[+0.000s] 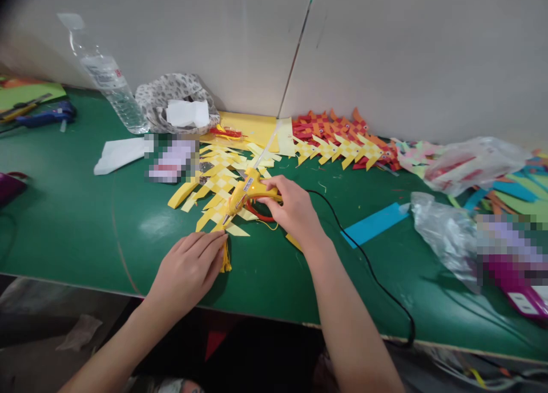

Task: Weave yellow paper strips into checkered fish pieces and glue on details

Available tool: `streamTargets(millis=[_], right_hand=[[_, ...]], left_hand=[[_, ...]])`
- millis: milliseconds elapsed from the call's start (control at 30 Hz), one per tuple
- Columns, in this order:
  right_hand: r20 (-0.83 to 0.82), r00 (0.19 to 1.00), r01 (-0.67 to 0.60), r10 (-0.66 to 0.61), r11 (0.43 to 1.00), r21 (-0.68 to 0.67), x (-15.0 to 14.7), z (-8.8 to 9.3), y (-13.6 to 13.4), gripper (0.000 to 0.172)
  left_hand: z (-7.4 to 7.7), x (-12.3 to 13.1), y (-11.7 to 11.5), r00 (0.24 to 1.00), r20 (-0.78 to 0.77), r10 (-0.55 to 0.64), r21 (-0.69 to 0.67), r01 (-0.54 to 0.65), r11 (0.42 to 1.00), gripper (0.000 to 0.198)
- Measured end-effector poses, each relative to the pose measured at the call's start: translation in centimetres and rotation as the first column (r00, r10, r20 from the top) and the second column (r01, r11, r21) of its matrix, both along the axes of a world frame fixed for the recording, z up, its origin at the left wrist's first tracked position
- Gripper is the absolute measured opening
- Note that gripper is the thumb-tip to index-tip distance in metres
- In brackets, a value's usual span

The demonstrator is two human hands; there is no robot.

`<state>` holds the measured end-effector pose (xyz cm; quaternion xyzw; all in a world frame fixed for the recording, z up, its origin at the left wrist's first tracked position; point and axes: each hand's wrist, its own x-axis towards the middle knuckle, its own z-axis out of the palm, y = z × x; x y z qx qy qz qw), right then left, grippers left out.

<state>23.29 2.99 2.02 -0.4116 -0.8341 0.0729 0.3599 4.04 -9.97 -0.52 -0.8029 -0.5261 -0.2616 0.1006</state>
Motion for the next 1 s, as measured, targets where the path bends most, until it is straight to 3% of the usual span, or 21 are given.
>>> streamTargets(millis=[633, 1000], right_hand=[[0.016, 1.0, -0.01, 0.01, 0.999, 0.037, -0.01, 0.17, -0.12, 0.019], [0.024, 0.999, -0.028, 0.027, 0.998, 0.06, -0.25, 0.25, -0.29, 0.023]], left_hand=[[0.04, -0.01, -0.03, 1.0, 0.0, 0.002, 0.0, -0.002, 1.0, 0.024], [0.02, -0.03, -0.08, 1.0, 0.006, 0.001, -0.007, -0.001, 1.0, 0.024]])
